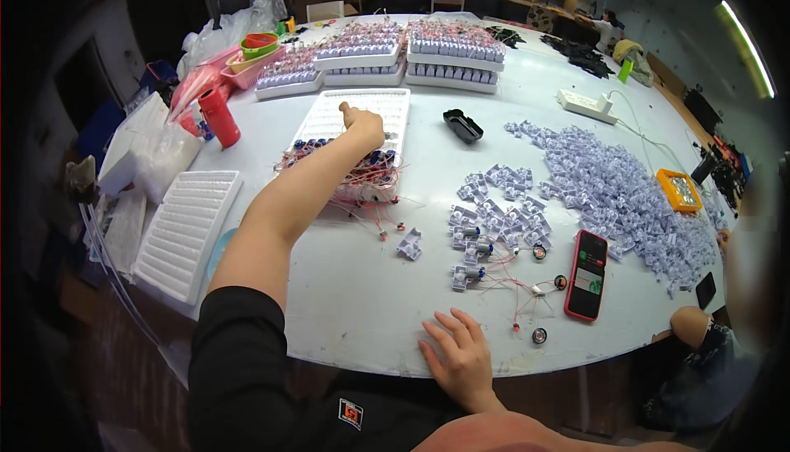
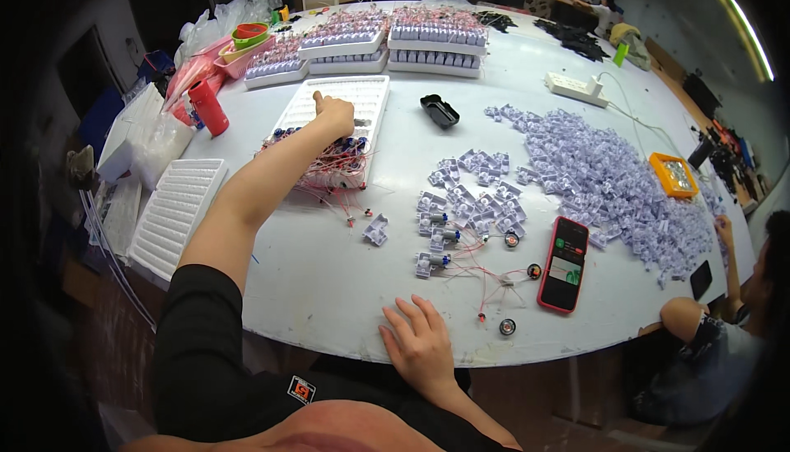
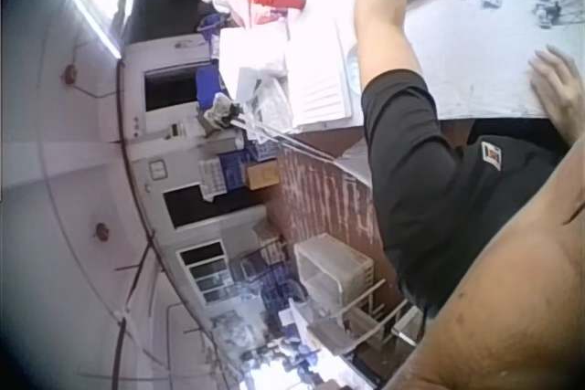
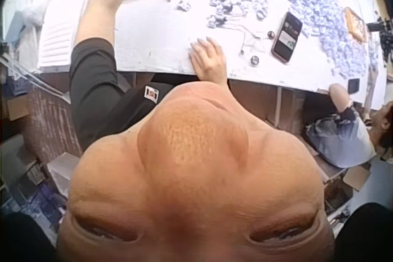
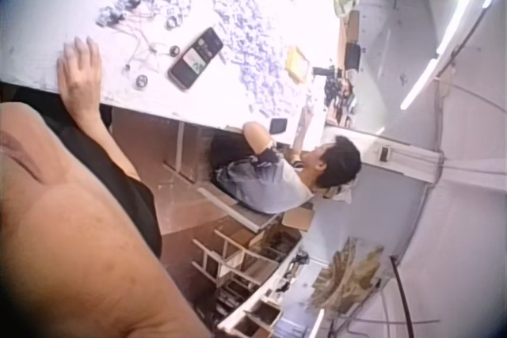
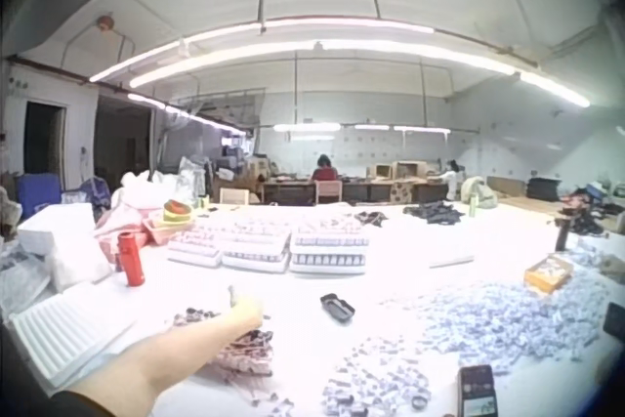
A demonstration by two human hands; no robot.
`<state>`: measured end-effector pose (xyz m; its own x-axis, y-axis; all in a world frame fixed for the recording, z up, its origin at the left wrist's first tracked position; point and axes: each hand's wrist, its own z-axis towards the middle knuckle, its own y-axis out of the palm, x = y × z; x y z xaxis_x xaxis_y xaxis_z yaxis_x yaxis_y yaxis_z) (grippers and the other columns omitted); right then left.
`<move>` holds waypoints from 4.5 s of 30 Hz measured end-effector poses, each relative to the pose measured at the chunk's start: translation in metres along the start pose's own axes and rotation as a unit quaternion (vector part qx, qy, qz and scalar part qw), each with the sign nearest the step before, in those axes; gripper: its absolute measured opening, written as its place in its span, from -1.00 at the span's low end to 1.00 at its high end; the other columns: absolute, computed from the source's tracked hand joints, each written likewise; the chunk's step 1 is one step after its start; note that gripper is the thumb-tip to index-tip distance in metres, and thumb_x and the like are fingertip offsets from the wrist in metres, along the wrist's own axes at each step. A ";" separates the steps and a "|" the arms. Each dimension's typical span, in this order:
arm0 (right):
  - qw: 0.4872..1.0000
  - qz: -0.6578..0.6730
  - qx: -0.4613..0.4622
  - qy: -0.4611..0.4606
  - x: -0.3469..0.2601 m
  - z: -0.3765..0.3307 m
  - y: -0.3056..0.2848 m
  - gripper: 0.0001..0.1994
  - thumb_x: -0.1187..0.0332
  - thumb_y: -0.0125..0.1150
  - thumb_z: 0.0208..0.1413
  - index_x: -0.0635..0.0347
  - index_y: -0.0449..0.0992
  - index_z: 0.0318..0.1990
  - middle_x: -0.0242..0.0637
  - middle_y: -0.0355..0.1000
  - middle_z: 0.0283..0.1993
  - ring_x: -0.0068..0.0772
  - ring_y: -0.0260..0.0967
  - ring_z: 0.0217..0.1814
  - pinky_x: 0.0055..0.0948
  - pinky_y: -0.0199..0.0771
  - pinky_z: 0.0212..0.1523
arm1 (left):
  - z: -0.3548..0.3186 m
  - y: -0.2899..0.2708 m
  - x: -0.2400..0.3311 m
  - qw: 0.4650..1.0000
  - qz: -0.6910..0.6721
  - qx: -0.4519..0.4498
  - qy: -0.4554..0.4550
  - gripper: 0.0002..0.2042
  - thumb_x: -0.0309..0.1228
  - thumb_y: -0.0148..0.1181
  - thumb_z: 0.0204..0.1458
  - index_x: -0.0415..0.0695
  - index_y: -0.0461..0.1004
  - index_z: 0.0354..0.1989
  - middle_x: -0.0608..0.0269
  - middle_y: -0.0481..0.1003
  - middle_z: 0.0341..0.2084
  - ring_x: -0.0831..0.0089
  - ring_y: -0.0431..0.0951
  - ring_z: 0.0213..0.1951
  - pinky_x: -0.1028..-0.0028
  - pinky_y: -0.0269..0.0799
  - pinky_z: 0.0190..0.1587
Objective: The person assembles small electronic components by hand, inserting small motors and wires into plastic housings.
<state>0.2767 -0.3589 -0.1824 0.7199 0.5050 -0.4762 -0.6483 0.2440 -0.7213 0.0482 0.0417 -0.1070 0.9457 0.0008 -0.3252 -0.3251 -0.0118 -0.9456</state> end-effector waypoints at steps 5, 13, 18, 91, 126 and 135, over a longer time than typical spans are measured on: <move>1.000 0.009 -0.012 -0.001 0.002 -0.004 -0.002 -0.66 0.36 0.43 0.05 0.11 0.62 0.02 -0.21 0.48 0.12 -0.03 0.32 0.30 -0.11 0.43 0.21 | -0.003 0.005 -0.003 0.999 -0.012 -0.026 -0.020 -0.64 -0.33 0.23 -0.01 -0.01 0.66 0.01 0.13 0.64 -0.02 0.14 0.53 0.16 -0.21 -0.12 0.34; 1.000 0.006 -0.010 0.008 -0.002 0.004 -0.003 -0.66 0.40 0.44 0.03 0.14 0.62 0.00 -0.20 0.48 0.13 0.00 0.34 0.29 -0.09 0.43 0.19 | 0.004 0.010 -0.012 0.998 -0.026 0.045 -0.033 -0.64 -0.34 0.22 0.00 -0.01 0.65 0.02 0.10 0.63 0.00 0.09 0.59 0.09 -0.24 0.02 0.26; 1.000 0.001 -0.015 0.015 0.000 0.006 0.004 -0.65 0.39 0.45 0.03 0.14 0.63 0.01 -0.21 0.48 0.14 -0.01 0.34 0.30 -0.08 0.43 0.20 | 0.009 0.014 -0.013 0.998 -0.031 0.028 -0.043 -0.64 -0.36 0.31 -0.11 -0.02 0.67 -0.05 0.16 0.67 -0.10 0.12 0.64 0.00 -0.15 0.06 0.19; 0.999 0.030 -0.002 0.011 0.003 0.000 0.003 -0.63 0.33 0.47 0.03 0.15 0.62 0.02 -0.21 0.51 0.10 -0.02 0.35 0.28 0.00 0.40 0.26 | 0.025 0.027 -0.047 0.954 -0.248 -0.018 0.167 -0.54 -0.15 0.49 -0.16 -0.13 0.67 -0.08 -0.01 0.64 -0.13 0.15 0.66 -0.11 0.27 0.57 -0.05; 1.000 0.025 0.015 0.011 0.001 0.002 0.002 -0.67 0.36 0.45 0.03 0.22 0.62 -0.03 -0.19 0.53 0.04 -0.02 0.37 0.25 -0.05 0.44 0.20 | 0.049 -0.057 -0.090 0.837 -0.527 0.132 -0.063 -0.70 -0.14 0.48 -0.01 -0.15 0.68 -0.37 0.28 0.64 -0.48 0.50 0.57 -0.51 0.45 0.50 -0.38; 1.000 0.016 0.022 0.006 0.000 -0.001 0.003 -0.67 0.36 0.43 0.05 0.20 0.61 -0.01 -0.20 0.53 0.05 -0.01 0.37 0.25 -0.05 0.42 0.22 | 0.069 -0.077 -0.121 0.605 -0.737 0.301 0.013 -0.85 -0.35 0.32 0.18 -0.18 0.66 -0.25 0.34 0.59 -0.48 0.61 0.50 -0.44 0.53 0.37 -0.41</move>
<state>0.2748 -0.3591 -0.1845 0.7017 0.5031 -0.5045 -0.6807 0.2641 -0.6833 -0.0416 0.1120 0.0047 0.2077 -0.4490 0.8691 0.9358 0.3499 -0.0429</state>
